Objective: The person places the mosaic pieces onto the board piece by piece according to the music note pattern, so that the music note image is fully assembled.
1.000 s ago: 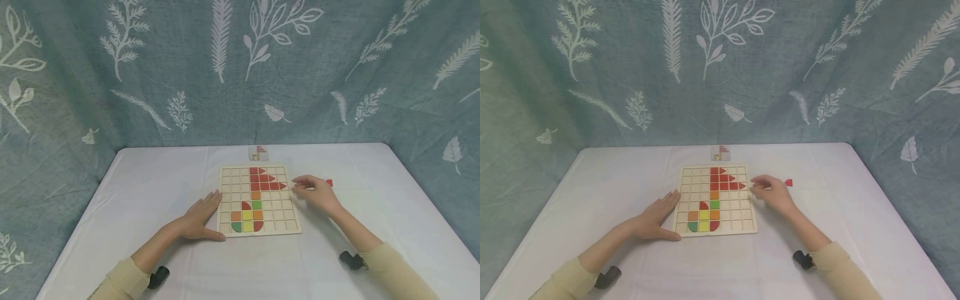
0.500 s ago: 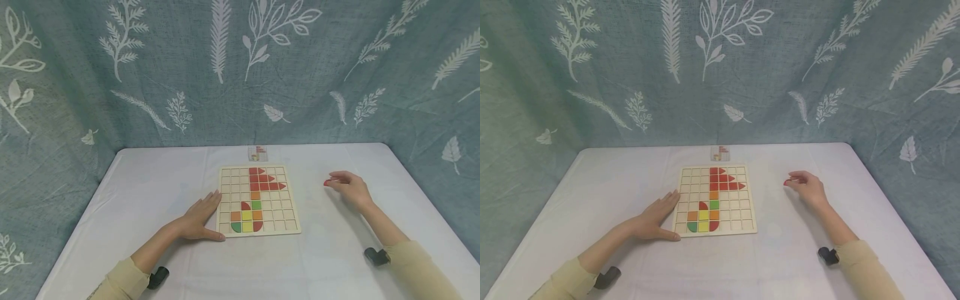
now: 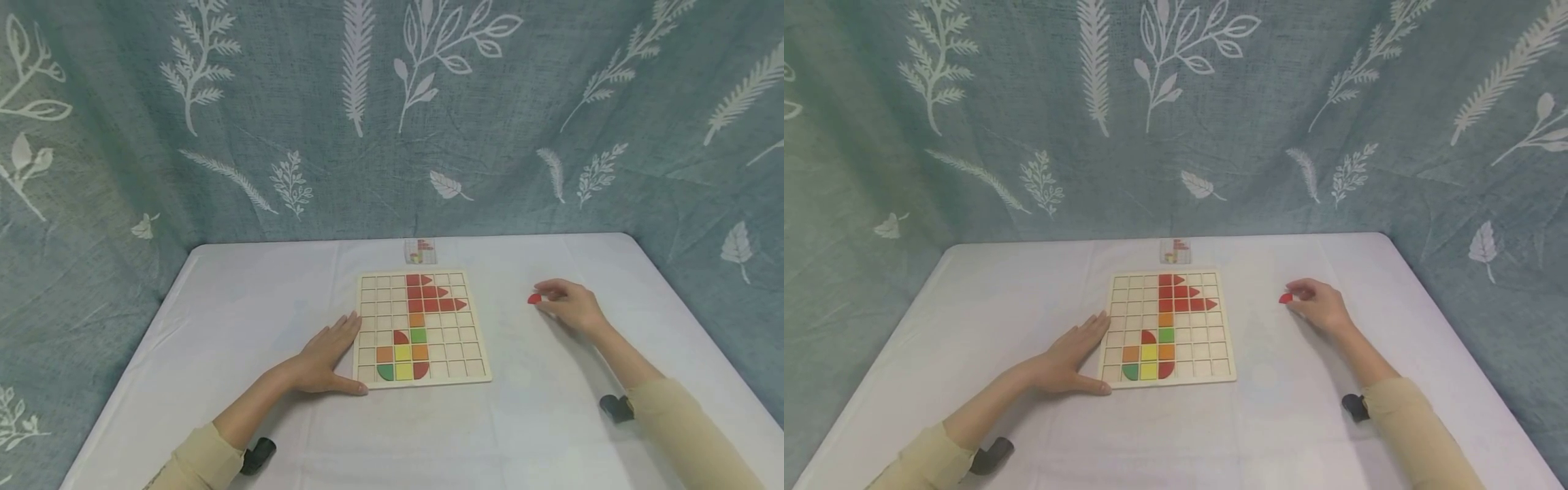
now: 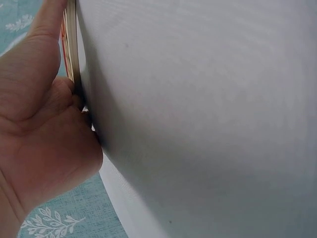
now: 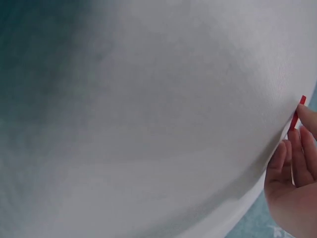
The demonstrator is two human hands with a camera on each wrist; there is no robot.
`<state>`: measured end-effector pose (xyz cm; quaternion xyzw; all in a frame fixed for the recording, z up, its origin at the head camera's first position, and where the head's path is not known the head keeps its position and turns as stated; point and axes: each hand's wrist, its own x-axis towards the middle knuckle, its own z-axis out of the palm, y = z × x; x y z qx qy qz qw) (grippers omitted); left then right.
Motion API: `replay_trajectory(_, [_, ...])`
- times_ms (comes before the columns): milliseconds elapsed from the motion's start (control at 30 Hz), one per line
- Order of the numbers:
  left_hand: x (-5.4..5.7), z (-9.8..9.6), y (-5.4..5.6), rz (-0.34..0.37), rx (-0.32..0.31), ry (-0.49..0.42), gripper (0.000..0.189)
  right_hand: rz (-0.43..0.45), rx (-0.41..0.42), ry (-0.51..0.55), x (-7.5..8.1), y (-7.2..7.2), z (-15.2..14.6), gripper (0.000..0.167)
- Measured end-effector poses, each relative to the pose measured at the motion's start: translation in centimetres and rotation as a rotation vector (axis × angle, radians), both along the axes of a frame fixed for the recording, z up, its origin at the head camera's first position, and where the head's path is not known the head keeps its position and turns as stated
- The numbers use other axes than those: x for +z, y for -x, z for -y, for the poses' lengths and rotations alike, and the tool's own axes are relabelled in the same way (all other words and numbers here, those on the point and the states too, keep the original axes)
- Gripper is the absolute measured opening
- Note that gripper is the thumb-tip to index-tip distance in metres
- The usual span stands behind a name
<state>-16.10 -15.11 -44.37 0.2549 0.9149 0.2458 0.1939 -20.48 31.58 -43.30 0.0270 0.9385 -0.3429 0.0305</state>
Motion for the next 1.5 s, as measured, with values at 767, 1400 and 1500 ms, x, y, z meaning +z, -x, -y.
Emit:
replay_trajectory(767, [-0.2, 0.0, -0.1, -0.017, -0.01, -0.003, 0.121, 0.0, 0.03, 0.185, 0.1, -0.7, 5.4, 0.044])
replay_trajectory(1400, [-0.2, 0.0, 0.0, -0.011, 0.001, 0.012, 0.12, 0.043, 0.309, 0.313, 0.7, -0.8, 16.5, 0.032])
replay_trajectory(1500, [-0.1, 0.0, 0.0, -0.009, -0.001, 0.011, 0.12, 0.029, 0.375, 0.267, 0.5, -0.6, 18.2, 0.024])
